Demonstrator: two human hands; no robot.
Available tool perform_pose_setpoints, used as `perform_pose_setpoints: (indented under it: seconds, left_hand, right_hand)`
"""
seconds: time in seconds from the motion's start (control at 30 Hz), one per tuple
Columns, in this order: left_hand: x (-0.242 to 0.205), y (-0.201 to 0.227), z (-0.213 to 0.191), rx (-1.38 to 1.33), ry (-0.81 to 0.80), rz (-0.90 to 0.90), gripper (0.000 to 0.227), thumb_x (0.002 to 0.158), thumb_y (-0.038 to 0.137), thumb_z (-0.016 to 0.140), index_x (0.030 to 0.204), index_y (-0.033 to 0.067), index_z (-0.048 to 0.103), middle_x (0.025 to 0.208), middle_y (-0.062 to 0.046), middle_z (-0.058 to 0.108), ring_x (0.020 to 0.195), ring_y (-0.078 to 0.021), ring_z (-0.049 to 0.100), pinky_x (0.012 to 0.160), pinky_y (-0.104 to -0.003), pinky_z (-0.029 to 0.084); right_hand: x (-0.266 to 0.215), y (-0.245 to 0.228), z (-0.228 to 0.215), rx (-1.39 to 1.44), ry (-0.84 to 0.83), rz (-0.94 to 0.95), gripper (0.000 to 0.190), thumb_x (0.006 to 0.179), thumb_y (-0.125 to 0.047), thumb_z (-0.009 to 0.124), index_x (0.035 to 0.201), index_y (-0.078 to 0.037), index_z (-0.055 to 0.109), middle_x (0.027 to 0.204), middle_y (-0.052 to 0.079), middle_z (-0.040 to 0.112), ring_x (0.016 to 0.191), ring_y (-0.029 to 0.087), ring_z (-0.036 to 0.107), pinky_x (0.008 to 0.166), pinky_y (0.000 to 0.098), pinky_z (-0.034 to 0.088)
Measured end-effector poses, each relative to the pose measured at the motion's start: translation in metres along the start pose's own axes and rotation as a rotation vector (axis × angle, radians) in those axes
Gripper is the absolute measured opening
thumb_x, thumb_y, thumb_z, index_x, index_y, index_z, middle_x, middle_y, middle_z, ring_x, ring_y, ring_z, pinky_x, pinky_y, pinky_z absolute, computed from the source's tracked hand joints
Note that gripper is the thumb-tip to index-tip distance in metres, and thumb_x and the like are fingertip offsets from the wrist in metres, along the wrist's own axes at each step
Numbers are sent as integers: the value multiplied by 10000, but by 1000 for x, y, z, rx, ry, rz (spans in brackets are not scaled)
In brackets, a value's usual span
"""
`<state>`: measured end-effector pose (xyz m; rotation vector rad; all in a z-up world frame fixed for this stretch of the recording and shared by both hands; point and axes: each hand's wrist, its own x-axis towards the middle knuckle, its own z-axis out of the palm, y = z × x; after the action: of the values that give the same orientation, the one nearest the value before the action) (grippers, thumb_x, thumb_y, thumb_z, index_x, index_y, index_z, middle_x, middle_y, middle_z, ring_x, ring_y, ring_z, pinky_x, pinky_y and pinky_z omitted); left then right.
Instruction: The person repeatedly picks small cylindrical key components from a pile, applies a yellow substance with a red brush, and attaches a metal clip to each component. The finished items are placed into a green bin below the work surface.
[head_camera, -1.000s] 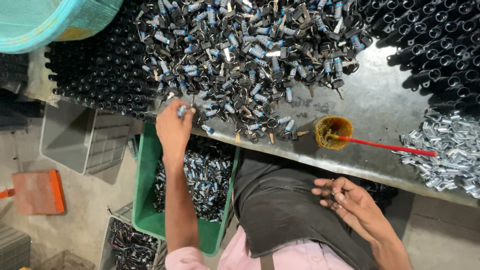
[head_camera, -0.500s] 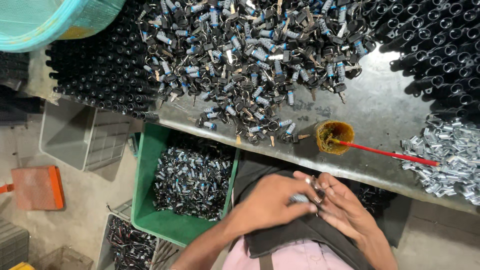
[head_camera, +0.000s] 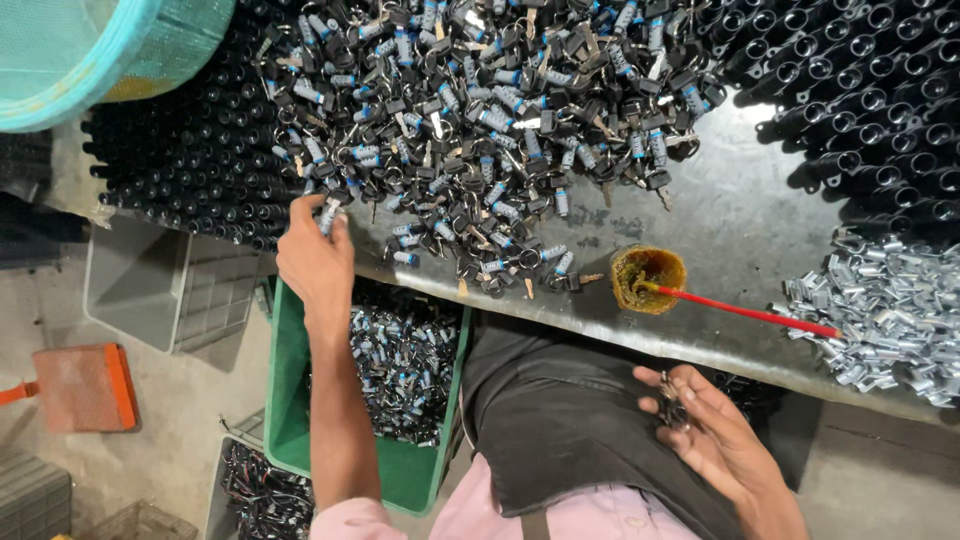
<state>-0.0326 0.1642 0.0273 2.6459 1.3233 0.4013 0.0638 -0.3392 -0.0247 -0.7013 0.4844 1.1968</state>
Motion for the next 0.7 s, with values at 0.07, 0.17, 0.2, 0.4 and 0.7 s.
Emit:
perform_pose_setpoints:
  seconds: [0.07, 0.17, 0.2, 0.4, 0.7]
  left_hand:
    - [6, -9, 15, 35, 44, -33, 322, 886, 224, 770, 1151, 72, 666, 766, -216, 703, 707, -447, 669, 619, -535, 505]
    - [3, -14, 27, 18, 45, -66, 267, 928, 239, 771, 1118, 84, 665, 781, -216, 699, 724, -452, 667, 629, -539, 497]
    - [0, -15, 28, 10, 31, -81, 223, 953, 233, 757, 1100, 93, 668, 799, -209, 704, 743, -446, 670, 642, -536, 497]
    - [-16, -17, 24, -155, -111, -41, 151, 954, 232, 740, 1039, 114, 698, 858, -191, 719, 731, -386, 695, 696, -480, 529]
    - [-15, -20, 37, -23, 7, -10, 374, 1026, 293, 769, 1284, 54, 642, 1019, -211, 734, 897, -423, 709, 767, -522, 539]
  right_hand:
    - [-6, -1, -12, 9, 8, -9, 179, 999, -129, 596, 1149, -40, 556, 1433, 200, 556, 1009, 208, 616, 572, 241, 460]
    - [-19, -5, -36, -19, 70, -19, 171, 998, -142, 581, 1139, -50, 554, 1408, 194, 567, 943, 181, 590, 509, 215, 400]
    - [-24, -7, -46, -50, 100, -28, 178, 993, -144, 571, 1146, -54, 560, 1402, 193, 574, 933, 181, 586, 499, 215, 395]
    - [-75, -51, -108, -184, 129, -120, 201, 1042, -129, 552, 1213, -24, 543, 1437, 248, 568, 831, 165, 532, 480, 215, 406]
    - [-136, -231, -129, -150, 183, -517, 118, 1121, -219, 593, 1100, -104, 580, 1299, 149, 662, 752, 170, 649, 489, 250, 540]
